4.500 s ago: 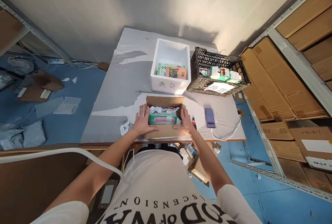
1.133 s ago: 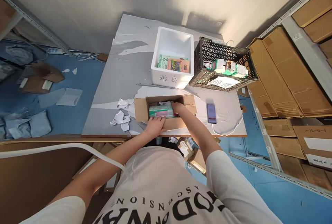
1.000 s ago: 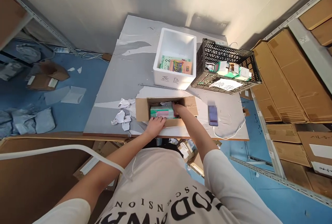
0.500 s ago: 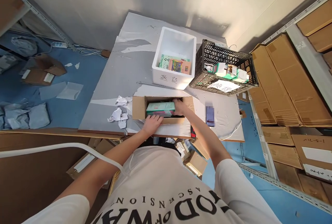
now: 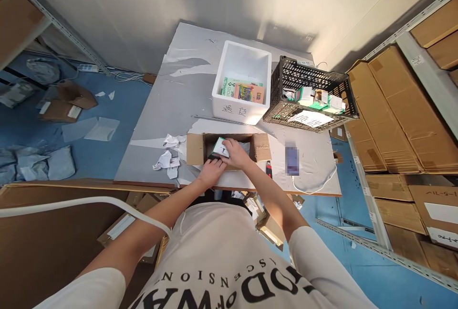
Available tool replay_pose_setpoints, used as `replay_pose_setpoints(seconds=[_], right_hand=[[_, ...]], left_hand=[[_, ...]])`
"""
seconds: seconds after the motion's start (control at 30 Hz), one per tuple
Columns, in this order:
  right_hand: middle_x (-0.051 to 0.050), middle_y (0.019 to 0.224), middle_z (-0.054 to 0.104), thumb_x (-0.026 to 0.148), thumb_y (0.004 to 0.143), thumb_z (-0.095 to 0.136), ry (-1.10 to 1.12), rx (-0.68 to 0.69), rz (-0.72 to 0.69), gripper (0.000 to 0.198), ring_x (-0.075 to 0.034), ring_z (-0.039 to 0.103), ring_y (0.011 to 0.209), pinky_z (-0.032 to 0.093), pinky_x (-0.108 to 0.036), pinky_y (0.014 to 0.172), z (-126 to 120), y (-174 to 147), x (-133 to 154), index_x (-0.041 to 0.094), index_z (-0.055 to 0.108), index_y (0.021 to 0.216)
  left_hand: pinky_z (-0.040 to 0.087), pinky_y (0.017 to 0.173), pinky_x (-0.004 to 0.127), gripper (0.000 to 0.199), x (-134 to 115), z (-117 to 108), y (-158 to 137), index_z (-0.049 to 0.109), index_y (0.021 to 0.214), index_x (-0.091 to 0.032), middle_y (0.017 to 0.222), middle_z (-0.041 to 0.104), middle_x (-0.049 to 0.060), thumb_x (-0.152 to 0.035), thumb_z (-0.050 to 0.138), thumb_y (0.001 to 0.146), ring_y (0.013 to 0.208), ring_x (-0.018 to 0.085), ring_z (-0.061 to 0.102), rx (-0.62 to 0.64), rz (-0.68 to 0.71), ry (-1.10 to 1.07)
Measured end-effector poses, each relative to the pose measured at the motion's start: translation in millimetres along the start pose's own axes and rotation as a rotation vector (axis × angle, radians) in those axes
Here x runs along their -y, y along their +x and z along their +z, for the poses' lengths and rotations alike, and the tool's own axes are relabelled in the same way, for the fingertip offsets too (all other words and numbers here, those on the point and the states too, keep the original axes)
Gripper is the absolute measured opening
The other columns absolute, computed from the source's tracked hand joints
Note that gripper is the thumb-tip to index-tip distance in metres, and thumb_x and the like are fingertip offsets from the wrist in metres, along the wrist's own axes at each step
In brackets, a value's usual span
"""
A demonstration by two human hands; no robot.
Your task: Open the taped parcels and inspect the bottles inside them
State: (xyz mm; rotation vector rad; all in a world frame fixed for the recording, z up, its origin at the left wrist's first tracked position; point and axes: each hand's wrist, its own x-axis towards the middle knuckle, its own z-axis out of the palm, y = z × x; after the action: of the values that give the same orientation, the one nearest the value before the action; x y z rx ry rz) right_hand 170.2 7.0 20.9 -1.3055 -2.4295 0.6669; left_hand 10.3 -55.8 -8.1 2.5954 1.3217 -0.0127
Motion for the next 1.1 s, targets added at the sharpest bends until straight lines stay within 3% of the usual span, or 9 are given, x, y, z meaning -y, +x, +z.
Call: replay_pose_setpoints(seconds=[0.1,0.2,0.33,0.43,0.5,0.6,0.83,0.93,1.1], right_hand=[[-0.019,0.129,0.050,0.029,0.075,0.066,-0.028,-0.026,-0.052,0.050,-0.030,0.046,0.118,0.040,-0.046,0.100,-19.7,2.1,4.0,0.015,0.050,0.120],[-0.019,0.128,0.051,0.033,0.074,0.069,-0.043,-0.184,-0.072,0.050,-0.030,0.047,0.120,0.040,-0.047,0.101,-59.0,-10.9,9.8,0.017,0.051,0.118],[-0.017,0.132,0.050,0.039,0.071,0.071,-0.066,-0.338,-0.066,0.056,-0.032,0.047,0.123,0.040,-0.052,0.101,-126.1,-53.2,22.4,0.021,0.049,0.119],[-0.015,0.131,0.051,0.038,0.072,0.070,-0.088,-0.354,-0.036,0.054,-0.033,0.048,0.124,0.041,-0.054,0.100,-153.3,-90.6,30.5,0.024,0.048,0.120],[-0.014,0.130,0.052,0.035,0.072,0.069,-0.071,-0.316,-0.024,0.052,-0.032,0.050,0.122,0.043,-0.052,0.099,-147.5,-109.3,31.9,0.025,0.048,0.119],[-0.015,0.128,0.054,0.026,0.069,0.071,-0.024,-0.221,-0.028,0.052,-0.029,0.052,0.118,0.046,-0.046,0.096,-108.1,-120.1,24.5,0.023,0.051,0.117],[-0.017,0.128,0.054,0.022,0.069,0.073,0.017,-0.007,0.012,0.049,-0.029,0.050,0.120,0.043,-0.047,0.100,-13.6,-96.2,-10.7,0.019,0.053,0.114],[-0.018,0.128,0.052,0.024,0.071,0.074,0.050,-0.030,0.019,0.051,-0.029,0.048,0.122,0.042,-0.048,0.100,-5.0,-89.0,-14.8,0.018,0.052,0.117],[-0.022,0.144,0.035,0.046,0.069,0.077,0.076,-0.072,-0.034,0.068,-0.034,0.031,0.138,0.034,-0.055,0.107,-18.7,-98.5,-3.9,0.018,0.049,0.124]], left_hand=[[0.038,0.079,0.039,0.038,8.1,0.2,6.5,0.056,0.118,-0.019,0.105,0.066,0.013,-0.007,0.043,0.084,0.100,0.026,0.057,-0.026,-0.028,-0.008],[0.037,0.080,0.039,0.036,20.4,-4.0,22.1,0.059,0.116,-0.022,0.107,0.066,0.013,-0.008,0.040,0.088,0.102,0.025,0.057,-0.075,-0.028,-0.040],[0.036,0.081,0.040,0.036,38.8,-16.5,52.9,0.063,0.111,-0.022,0.103,0.066,0.014,-0.007,0.039,0.086,0.101,0.026,0.057,-0.076,0.001,-0.073],[0.036,0.082,0.040,0.036,48.1,-23.6,74.7,0.063,0.108,-0.022,0.103,0.065,0.014,-0.008,0.038,0.087,0.100,0.026,0.056,-0.083,-0.001,-0.073],[0.037,0.084,0.041,0.038,50.4,-24.9,84.5,0.062,0.110,-0.022,0.101,0.065,0.014,-0.008,0.036,0.086,0.100,0.026,0.056,-0.094,-0.015,-0.069],[0.037,0.089,0.042,0.041,49.6,-23.4,89.7,0.060,0.116,-0.022,0.102,0.063,0.015,-0.008,0.036,0.085,0.103,0.027,0.054,-0.130,-0.017,-0.056],[0.022,0.111,0.051,0.053,39.5,-30.1,61.3,0.050,0.131,-0.016,0.138,0.048,0.017,-0.005,0.042,0.079,0.137,0.029,0.032,-0.305,0.045,-0.134],[0.029,0.110,0.049,0.039,22.4,-34.0,33.7,0.055,0.122,-0.018,0.137,0.050,0.014,-0.012,0.041,0.086,0.136,0.027,0.036,-0.361,0.057,-0.255],[0.050,0.086,0.036,0.020,-16.4,-30.0,3.4,0.059,0.103,-0.018,0.102,0.064,0.009,-0.030,0.049,0.090,0.097,0.020,0.061,-0.307,-0.038,-0.580]])
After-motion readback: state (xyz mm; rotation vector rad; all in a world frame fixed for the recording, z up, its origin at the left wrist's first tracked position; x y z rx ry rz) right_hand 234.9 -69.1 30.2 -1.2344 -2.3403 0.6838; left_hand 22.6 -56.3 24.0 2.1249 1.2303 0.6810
